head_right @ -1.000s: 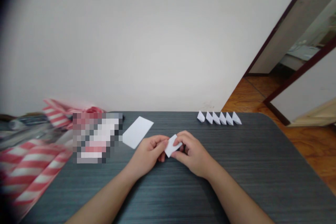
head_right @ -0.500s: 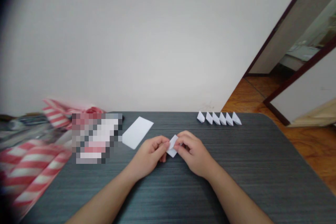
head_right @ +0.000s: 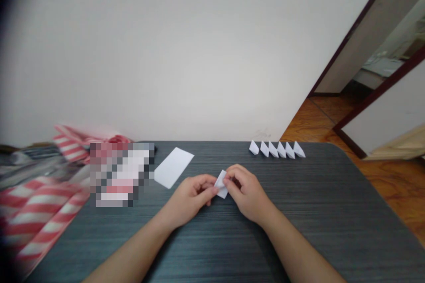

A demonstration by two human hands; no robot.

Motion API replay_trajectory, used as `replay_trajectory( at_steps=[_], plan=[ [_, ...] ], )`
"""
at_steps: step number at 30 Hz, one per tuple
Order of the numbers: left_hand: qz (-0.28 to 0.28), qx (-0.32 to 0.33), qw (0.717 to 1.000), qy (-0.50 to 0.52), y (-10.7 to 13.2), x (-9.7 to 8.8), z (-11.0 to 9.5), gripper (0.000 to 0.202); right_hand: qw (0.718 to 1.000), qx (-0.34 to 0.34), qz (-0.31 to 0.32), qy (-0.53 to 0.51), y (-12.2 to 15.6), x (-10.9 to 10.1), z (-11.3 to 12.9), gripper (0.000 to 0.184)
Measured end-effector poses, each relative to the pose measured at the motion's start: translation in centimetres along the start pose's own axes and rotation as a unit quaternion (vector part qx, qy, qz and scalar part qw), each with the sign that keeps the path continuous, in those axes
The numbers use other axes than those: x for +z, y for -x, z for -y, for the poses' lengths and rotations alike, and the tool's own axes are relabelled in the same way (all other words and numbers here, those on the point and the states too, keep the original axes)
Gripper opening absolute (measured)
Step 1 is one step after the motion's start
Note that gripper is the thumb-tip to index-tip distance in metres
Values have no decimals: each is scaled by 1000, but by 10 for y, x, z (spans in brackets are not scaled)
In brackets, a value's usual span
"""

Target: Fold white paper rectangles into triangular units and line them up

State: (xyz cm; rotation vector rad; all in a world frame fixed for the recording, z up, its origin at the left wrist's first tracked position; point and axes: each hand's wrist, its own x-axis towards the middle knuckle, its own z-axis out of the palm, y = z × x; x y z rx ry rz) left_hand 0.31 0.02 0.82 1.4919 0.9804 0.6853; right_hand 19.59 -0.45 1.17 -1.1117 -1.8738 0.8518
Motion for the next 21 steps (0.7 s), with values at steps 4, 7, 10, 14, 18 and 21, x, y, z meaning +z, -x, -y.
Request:
replay_trajectory(
  at_steps=[4,7,10,14,18,21],
  plan=[
    [-7,-8,1000,-4,0,2,-1,21,1000,-3,-1,3,0,0,0,13],
    [-15,-9,999,-27,0,1,-3,23,1000,-6,-2,6,-1,0,1,13],
    [-22,-11,998,-49,1,0,-4,24,1000,-7,-2,10,-1,-1,2,13],
    [-27,-10,998,-60,1,0,-3,27,1000,3,-7,4,1,0,-2,7],
    [-25,-5,997,-66,1,-1,-4,28,1000,25,-2,-5,4,1,-6,4],
    [-21,1,997,-71,2,-1,-5,27,1000,30,-5,-1,4,1,-6,1]
  ],
)
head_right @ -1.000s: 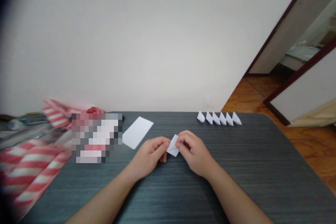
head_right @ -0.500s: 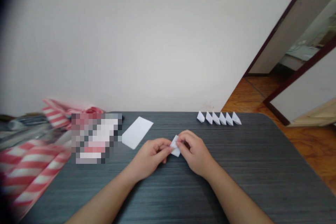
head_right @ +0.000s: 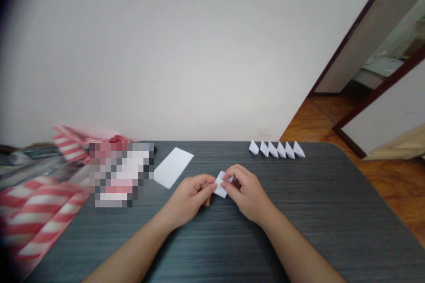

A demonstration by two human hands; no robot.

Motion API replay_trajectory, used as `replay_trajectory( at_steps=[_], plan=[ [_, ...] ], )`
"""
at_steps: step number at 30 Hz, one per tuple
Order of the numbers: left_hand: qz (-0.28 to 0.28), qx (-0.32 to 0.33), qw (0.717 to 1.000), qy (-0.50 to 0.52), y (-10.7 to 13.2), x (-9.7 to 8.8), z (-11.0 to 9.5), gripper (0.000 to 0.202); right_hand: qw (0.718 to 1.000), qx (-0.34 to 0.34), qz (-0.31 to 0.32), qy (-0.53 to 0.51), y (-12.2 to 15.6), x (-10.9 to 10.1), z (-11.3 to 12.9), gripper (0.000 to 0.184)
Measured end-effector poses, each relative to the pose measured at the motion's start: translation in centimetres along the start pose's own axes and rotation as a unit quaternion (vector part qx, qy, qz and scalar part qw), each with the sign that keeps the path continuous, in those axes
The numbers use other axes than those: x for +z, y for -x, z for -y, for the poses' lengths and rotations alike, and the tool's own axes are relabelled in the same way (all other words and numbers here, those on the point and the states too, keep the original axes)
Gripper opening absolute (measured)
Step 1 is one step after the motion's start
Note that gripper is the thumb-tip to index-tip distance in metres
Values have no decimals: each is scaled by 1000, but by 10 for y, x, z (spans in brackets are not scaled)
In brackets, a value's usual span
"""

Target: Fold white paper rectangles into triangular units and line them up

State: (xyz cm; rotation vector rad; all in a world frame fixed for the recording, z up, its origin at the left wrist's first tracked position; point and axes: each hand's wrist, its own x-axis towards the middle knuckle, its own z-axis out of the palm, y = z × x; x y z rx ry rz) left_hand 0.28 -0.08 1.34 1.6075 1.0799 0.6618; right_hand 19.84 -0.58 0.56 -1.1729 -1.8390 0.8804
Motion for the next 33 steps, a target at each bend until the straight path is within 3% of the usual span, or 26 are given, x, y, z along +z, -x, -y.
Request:
replay_trajectory(
  at_steps=[8,14,19,33],
  plan=[
    [1,-1,1000,-8,0,-1,-2,29,1000,24,8,-15,0,2,-2,2],
    [-14,-4,1000,3,0,1,2,28,986,88,-6,-142,1,10,-12,30],
    [-16,-4,1000,16,0,2,6,28,977,153,49,-142,0,5,-7,14],
    [-11,-2,1000,-2,0,1,2,29,974,176,73,-122,-1,1,-2,14]
  ],
)
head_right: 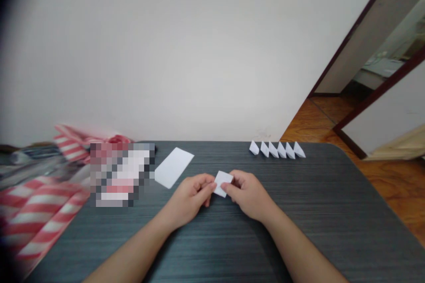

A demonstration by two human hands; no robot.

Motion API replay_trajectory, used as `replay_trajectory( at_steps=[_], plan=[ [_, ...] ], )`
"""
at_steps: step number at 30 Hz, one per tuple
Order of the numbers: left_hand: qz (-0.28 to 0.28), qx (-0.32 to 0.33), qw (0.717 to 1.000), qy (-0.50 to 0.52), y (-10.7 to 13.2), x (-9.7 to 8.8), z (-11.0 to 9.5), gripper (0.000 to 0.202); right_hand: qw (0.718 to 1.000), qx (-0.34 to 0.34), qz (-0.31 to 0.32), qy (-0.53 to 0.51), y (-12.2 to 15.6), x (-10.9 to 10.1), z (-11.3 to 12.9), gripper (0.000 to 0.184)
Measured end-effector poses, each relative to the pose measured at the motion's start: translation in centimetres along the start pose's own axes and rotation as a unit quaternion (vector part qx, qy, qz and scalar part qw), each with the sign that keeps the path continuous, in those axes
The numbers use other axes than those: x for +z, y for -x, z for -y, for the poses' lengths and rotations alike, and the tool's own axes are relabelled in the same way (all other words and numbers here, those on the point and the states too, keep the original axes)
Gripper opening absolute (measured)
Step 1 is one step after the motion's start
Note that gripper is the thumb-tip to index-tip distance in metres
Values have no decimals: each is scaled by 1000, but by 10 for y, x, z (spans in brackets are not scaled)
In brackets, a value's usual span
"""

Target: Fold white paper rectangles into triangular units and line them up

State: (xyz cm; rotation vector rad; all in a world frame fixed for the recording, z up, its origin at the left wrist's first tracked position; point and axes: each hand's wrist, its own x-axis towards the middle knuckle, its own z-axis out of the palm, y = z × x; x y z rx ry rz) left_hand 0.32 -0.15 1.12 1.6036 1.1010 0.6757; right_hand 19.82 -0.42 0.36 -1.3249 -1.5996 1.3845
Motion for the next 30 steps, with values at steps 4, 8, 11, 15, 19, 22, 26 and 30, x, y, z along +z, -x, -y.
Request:
replay_trajectory(
  at_steps=[4,8,11,15,19,22,26,30],
  plan=[
    [-3,1,1000,5,0,1,1,29,1000,-5,-4,8,0,-1,1,16],
    [7,1,1000,9,0,0,0,29,1000,-11,-3,20,0,-2,4,17],
    [28,12,999,12,0,0,-1,31,999,-20,6,30,1,-3,7,16],
    [36,13,999,-24,0,-1,-1,35,999,-20,18,32,1,-3,10,18],
    [40,16,998,-54,0,-2,0,41,999,-19,23,28,1,-2,12,20],
    [35,21,998,-57,0,-3,-2,40,999,-15,27,20,1,0,12,19],
    [33,20,999,-38,0,-2,-5,39,999,-14,20,22,1,-1,11,20],
    [24,14,1000,15,0,-2,-4,44,1000,-10,-1,24,1,-3,8,21]
  ],
)
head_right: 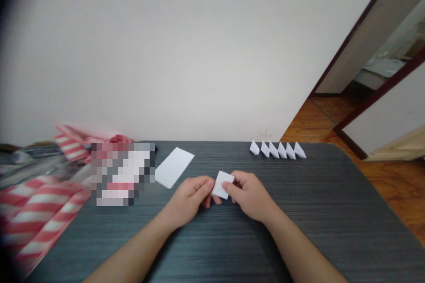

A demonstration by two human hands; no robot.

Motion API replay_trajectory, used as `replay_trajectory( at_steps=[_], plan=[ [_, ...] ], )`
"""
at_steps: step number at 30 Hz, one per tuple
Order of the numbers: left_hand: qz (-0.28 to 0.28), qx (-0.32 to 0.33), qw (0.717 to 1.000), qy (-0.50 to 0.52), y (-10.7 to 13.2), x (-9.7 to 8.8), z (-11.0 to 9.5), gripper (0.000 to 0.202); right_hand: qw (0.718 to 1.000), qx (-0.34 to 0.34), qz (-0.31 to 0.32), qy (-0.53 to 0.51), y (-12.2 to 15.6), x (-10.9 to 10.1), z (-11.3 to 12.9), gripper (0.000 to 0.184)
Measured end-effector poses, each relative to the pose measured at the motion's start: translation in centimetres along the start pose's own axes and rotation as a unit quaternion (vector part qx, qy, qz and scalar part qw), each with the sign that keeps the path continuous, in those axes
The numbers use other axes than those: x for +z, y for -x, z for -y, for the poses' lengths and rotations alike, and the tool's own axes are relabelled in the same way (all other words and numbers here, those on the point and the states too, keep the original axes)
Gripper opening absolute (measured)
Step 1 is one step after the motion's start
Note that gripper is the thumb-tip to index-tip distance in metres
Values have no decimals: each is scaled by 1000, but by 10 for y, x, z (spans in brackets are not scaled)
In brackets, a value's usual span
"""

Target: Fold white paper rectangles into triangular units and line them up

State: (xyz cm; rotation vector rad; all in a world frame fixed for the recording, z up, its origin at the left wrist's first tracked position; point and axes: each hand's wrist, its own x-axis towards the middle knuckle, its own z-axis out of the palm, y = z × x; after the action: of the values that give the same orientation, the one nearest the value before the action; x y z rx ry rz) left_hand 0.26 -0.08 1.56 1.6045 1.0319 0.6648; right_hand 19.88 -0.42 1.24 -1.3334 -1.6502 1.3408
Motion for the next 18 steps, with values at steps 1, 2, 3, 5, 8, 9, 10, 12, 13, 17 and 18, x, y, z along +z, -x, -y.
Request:
replay_trajectory(
  at_steps=[1,2,3,5,8,9,10,12,13,17,18],
  plan=[
    [-2,0,1000,13,0,0,1,46,1000,3,-1,-3,0,0,-1,21],
    [-2,0,1000,22,0,0,2,47,1000,5,-1,-6,0,-1,-1,21],
    [0,0,1000,24,0,0,2,47,1000,6,-1,-8,0,-1,-2,21],
    [6,0,1000,9,1,0,2,46,1000,5,-4,-9,0,-1,-2,21],
    [9,2,999,-36,1,0,1,40,1000,1,-9,-9,0,-1,-1,21],
    [10,3,999,-50,1,0,1,39,1000,0,-10,-8,0,-1,0,21],
    [12,4,998,-64,1,0,1,39,1000,1,-11,-6,0,-1,0,22],
    [16,8,997,-80,1,-1,1,41,1000,3,-14,-3,-1,-1,1,22],
    [18,10,996,-87,0,-1,2,41,1000,4,-16,-1,-1,-1,0,22],
    [23,16,994,-104,1,-2,1,40,1000,1,-24,6,-1,-2,-1,23],
    [22,16,994,-107,1,-2,0,40,1000,1,-25,6,-1,-2,-1,23]
  ],
)
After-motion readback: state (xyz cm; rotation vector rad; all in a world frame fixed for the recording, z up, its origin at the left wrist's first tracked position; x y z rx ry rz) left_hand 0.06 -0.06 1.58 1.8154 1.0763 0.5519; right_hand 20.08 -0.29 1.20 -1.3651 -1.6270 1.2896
